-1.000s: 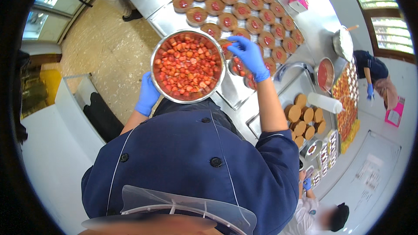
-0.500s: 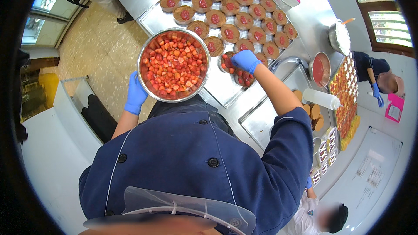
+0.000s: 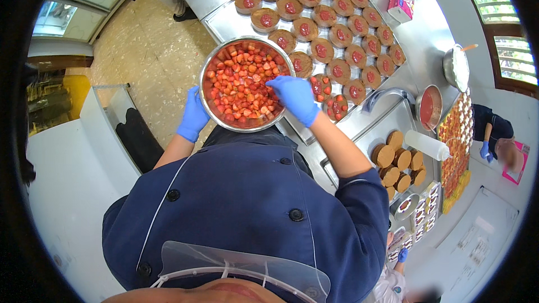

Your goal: The person spreads red jam onto small round tart shells using a spoon, then places diced strawberries on top. The person briefly retrieves a knife to cut a strawberry before continuing to place pieces on the tarts.

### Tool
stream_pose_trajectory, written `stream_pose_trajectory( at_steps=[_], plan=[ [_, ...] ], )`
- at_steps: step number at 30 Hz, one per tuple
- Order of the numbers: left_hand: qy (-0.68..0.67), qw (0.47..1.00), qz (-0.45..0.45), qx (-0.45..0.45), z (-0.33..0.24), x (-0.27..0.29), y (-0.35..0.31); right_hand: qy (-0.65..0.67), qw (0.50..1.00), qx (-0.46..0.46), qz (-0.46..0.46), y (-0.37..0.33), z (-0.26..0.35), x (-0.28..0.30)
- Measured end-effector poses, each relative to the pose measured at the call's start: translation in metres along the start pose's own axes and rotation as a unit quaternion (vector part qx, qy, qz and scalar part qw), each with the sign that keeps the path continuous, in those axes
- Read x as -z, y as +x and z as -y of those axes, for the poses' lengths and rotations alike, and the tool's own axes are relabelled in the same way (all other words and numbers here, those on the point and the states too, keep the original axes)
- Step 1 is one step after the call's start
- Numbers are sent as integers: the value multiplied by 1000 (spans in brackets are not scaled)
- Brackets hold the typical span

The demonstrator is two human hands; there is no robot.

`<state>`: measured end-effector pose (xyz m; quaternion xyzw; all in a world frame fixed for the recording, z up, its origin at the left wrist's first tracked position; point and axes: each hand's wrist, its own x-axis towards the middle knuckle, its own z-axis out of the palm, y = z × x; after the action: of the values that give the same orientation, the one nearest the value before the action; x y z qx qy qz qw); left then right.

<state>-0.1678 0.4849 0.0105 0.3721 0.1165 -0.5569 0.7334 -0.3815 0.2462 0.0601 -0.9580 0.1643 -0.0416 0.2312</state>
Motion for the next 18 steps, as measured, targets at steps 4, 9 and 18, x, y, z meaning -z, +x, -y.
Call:
stream_pose_trajectory(
  at_steps=[4,9,18],
  plan=[
    [-21,999,-34,13,-1,-3,0,-141,987,4,75,28,16,-55],
    [-20,996,-85,-8,2,5,1,-111,984,32,133,29,9,-67],
    [24,997,-27,-63,7,31,11,4,997,-48,65,31,53,-79]
  ],
)
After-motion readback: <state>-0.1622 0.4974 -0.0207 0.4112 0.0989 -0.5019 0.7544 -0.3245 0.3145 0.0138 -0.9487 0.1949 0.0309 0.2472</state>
